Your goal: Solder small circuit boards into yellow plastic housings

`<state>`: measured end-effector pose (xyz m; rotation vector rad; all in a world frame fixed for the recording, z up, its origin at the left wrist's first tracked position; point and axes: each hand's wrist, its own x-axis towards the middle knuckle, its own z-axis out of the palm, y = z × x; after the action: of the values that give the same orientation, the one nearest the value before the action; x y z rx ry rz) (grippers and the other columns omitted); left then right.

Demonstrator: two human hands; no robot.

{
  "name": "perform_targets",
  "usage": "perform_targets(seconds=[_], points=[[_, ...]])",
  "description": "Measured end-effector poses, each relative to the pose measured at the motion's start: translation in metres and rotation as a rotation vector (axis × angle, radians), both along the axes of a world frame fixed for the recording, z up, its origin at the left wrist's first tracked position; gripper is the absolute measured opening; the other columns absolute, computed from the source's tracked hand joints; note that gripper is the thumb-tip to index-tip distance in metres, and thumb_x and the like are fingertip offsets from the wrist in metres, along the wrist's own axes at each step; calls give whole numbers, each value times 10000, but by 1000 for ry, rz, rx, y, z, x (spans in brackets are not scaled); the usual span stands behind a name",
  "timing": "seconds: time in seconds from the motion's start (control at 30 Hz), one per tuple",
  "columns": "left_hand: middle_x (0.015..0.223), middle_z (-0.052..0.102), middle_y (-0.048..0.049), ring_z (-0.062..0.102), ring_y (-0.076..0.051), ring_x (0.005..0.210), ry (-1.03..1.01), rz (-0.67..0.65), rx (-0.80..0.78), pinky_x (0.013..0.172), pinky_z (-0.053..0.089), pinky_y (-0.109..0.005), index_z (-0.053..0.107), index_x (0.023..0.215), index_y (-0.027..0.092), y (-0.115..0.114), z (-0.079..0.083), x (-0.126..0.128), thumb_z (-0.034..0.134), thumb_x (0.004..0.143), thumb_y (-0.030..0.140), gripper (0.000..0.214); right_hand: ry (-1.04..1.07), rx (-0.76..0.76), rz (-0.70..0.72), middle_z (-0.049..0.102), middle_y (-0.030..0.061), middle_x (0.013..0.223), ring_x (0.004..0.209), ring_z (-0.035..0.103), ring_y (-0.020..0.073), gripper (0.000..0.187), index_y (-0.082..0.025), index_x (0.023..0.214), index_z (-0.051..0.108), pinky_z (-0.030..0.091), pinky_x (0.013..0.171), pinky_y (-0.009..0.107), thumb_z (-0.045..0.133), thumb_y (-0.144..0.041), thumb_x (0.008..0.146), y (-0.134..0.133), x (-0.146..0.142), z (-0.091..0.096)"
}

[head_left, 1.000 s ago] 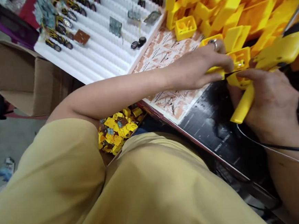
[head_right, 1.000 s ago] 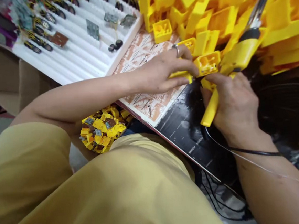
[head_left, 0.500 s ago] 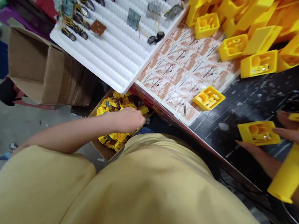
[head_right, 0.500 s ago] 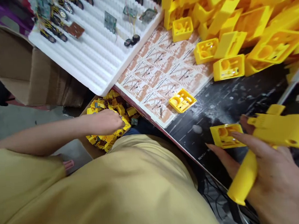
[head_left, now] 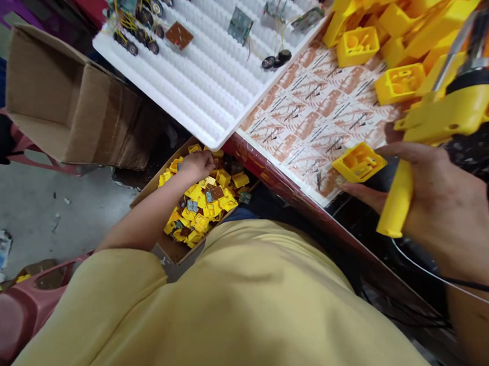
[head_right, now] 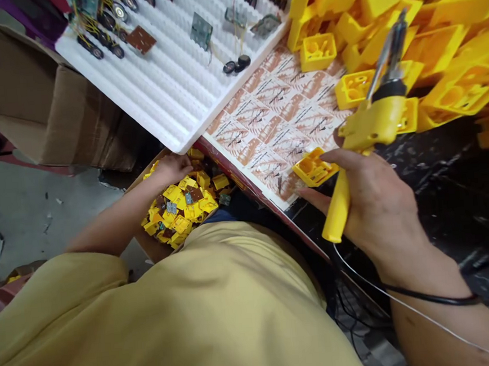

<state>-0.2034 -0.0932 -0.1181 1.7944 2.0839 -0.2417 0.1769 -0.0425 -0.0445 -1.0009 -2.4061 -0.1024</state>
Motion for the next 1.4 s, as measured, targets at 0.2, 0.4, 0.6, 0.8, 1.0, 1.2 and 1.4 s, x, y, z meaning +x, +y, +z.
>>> perform_targets(seconds=[0.2, 0.4, 0.6, 0.8, 1.0, 1.2, 1.4], points=[[987, 726, -68, 683, -182, 915, -87, 79, 125, 796, 513, -252, 616, 1140, 135, -30, 33, -28, 450, 899, 309, 341, 2, -24, 21, 673, 53, 935, 796, 682, 195, 434, -202, 1193, 522, 541, 641, 272, 613, -486, 877, 3, -9, -11], [1179, 675, -131, 611, -288, 1119, 2, 40, 95, 951, 474, -403, 644, 1179, 147, -9, -16, -8, 476, 892, 354, 392, 21, -29, 47, 683, 44, 955, 845, 695, 196, 445, -202, 1204, 533, 550, 682, 260, 682, -414, 842, 0, -7, -15], [1101, 701, -97, 640, -235, 1028, -83, -207, 25, 916, 467, -352, 696, 1113, 184, -23, -23, -7, 422, 917, 272, 347, -9, 37, 44, 705, 91, 1012, 831, 711, 226, 461, -165, 1187, 566, 561, 670, 264, 712, -400, 818, -8, -5, -7], [1098, 718, -48, 635, -226, 1008, -118, -423, 34, 973, 406, -414, 710, 1067, 247, -53, 8, -40, 414, 910, 232, 336, -24, 27, 55, 706, 162, 1016, 788, 715, 291, 436, -119, 1146, 592, 560, 598, 311, 721, -362, 809, -13, -5, -1], [1179, 696, -55, 631, -195, 1051, -171, -452, 31, 983, 417, -356, 700, 1069, 205, -57, -2, -51, 349, 928, 212, 378, -32, -23, 18, 689, 167, 1095, 880, 709, 311, 520, -143, 1240, 557, 587, 674, 345, 714, -392, 812, -17, -9, 0], [1131, 722, -1, 633, -186, 1047, -180, -397, 14, 1010, 413, -362, 736, 949, 240, -68, 1, -51, 410, 860, 182, 343, -33, -14, 16, 684, 138, 1136, 944, 700, 283, 582, -175, 1292, 530, 597, 754, 323, 730, -405, 797, -19, -7, 3], [1296, 633, -52, 551, -248, 1222, -83, -135, 76, 1077, 375, -426, 690, 1140, 216, -22, -9, -23, 445, 850, 198, 380, -52, -37, -16, 681, 130, 1149, 960, 695, 293, 590, -196, 1314, 521, 608, 783, 362, 729, -395, 798, -20, -3, 2]])
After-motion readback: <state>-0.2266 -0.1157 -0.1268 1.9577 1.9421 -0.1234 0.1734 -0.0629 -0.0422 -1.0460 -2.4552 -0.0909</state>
